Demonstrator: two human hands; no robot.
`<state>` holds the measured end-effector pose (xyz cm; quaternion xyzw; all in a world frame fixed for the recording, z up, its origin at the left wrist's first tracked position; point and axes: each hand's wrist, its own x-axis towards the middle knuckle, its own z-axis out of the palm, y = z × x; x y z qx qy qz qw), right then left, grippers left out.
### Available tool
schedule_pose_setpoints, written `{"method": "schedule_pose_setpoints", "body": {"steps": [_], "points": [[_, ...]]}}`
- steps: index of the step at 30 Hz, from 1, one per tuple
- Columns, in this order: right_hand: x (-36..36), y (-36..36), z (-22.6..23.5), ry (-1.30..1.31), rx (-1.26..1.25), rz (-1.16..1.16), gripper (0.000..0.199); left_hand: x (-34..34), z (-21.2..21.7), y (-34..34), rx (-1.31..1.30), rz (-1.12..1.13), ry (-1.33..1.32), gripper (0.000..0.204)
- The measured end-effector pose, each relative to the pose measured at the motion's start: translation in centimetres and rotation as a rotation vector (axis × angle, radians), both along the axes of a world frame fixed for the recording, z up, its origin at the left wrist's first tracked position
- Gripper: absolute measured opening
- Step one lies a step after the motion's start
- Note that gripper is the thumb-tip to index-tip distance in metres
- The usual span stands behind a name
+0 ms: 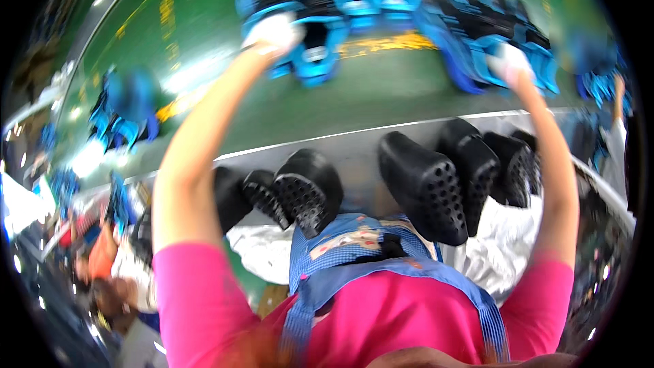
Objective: The person moves various shoe components from a station to a large bag and then sorts footwear items onto a conveyor belt while wearing gloves.
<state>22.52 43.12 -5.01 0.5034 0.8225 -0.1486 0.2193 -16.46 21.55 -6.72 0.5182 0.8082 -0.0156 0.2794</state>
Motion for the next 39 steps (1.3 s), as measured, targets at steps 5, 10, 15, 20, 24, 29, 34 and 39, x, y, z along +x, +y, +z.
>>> {"method": "schedule_pose_setpoints", "body": {"steps": [5, 10, 15, 20, 24, 29, 34, 39], "points": [[17.1, 12.1, -2.7, -0.129, 0.269, -0.105, 0.038, 12.4, -0.5, 10.7, 0.142, -0.070, -0.276, 0.048], [22.7, 18.3, -0.7, -0.260, 0.386, -0.099, 0.039, 17.1, 3.5, 12.7, 0.323, -0.133, -0.489, 0.057], [-0.7, 1.4, 4.4, 0.307, 0.330, 0.255, 0.029, 6.0, 8.4, 3.9, 0.481, -0.202, -0.279, 0.053], [-15.8, -13.7, 2.8, 0.237, -0.124, 0.701, 0.019, -16.3, 6.8, -12.3, 0.100, 0.343, 0.235, 0.055], [-20.0, -18.6, -3.1, -0.239, -0.255, 0.639, 0.043, -28.8, 5.7, -26.7, -0.349, 0.631, 0.494, 0.052], [-21.9, -19.4, -5.9, -0.164, -0.199, 0.766, 0.051, -36.9, -0.4, -40.4, -0.123, 0.643, -0.004, 0.071], [-23.0, -18.2, -6.0, -0.319, -0.250, 0.721, 0.045, -32.8, -3.3, -35.3, 0.132, 0.602, 0.315, 0.070], [-23.1, -18.7, -4.6, -0.279, -0.251, 0.710, 0.045, -28.4, -2.5, -24.9, 0.152, 0.345, 0.214, 0.060]]}}
